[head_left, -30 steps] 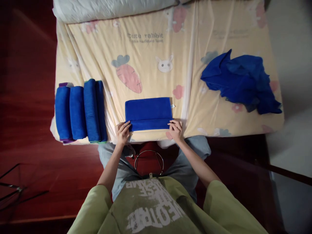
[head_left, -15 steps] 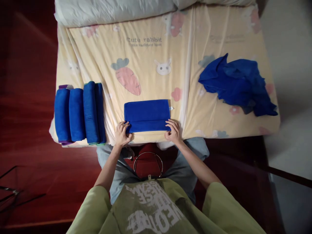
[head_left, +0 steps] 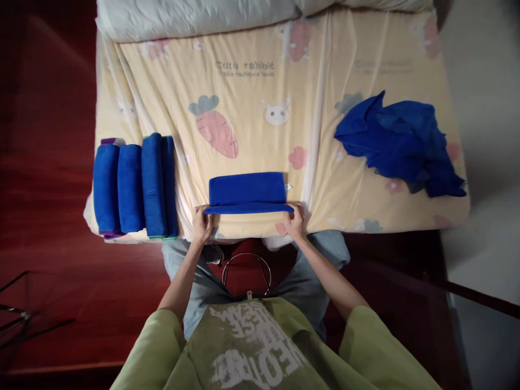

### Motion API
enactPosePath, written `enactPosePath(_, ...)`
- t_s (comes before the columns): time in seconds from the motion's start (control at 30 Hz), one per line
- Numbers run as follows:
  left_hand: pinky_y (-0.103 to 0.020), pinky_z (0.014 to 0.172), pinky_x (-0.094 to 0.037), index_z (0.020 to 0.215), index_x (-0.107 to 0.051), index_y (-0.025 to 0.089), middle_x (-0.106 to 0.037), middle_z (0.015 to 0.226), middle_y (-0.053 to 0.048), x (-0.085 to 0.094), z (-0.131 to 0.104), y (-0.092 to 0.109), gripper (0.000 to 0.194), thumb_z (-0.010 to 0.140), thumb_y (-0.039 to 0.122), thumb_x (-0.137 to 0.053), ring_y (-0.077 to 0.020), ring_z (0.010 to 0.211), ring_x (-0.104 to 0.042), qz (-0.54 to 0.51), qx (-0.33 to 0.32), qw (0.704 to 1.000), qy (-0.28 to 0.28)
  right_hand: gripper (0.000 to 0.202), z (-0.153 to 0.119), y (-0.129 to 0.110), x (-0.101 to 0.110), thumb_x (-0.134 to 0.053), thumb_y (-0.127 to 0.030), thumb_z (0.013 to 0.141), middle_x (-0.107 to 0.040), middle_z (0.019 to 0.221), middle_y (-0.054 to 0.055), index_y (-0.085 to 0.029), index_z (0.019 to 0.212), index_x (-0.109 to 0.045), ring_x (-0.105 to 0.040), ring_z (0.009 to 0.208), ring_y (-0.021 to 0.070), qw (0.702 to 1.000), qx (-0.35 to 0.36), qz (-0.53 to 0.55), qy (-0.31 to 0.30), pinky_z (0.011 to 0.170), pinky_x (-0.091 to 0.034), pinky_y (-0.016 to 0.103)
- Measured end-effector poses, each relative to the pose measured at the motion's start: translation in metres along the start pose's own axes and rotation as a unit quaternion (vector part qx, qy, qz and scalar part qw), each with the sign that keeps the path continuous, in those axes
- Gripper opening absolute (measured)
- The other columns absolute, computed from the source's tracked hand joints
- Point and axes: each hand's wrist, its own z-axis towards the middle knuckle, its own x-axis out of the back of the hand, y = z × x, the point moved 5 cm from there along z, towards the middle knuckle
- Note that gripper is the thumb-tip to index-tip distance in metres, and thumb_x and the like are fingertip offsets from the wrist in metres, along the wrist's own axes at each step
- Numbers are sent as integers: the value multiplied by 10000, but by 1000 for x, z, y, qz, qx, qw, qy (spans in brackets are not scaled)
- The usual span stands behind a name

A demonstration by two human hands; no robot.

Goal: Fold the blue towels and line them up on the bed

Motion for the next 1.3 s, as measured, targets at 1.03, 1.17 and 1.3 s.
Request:
enactPosePath(1.03, -279, 649, -472, 1070, -615, 192, -543, 673, 34, 1, -8, 1, 250, 888, 363, -619, -135, 585, -543, 21, 27, 995, 93, 367, 3, -1, -3, -569, -435, 1006, -508, 661, 7, -246, 703, -482, -525, 710, 188, 999, -27, -43, -8, 745, -486, 339)
enactPosePath(1.17, -276, 647, -440, 1044, -645, 183, -477, 650, 41, 1, -6, 4, 214, 879, 316, -618, -139, 595, -496, 40, -1, 996, 79, 298, 0, 4, -5, -582, -453, 998, -522, 674, -8, -216, 817, -590, -517, 682, 156, 998, -62, -22, -12, 689, -475, 290)
enactPosePath(1.3, -297, 669, -436, 1004, -669, 184, -448, 634, 31, 1, -5, 7, 168, 880, 279, -608, -163, 624, -483, 51, -31, 995, 77, 288, -3, 9, -9, -622, -438, 974, -538, 696, -27, -178, 1099, -640, -507, 648, 139, 997, -79, -11, 0, 685, -486, 277)
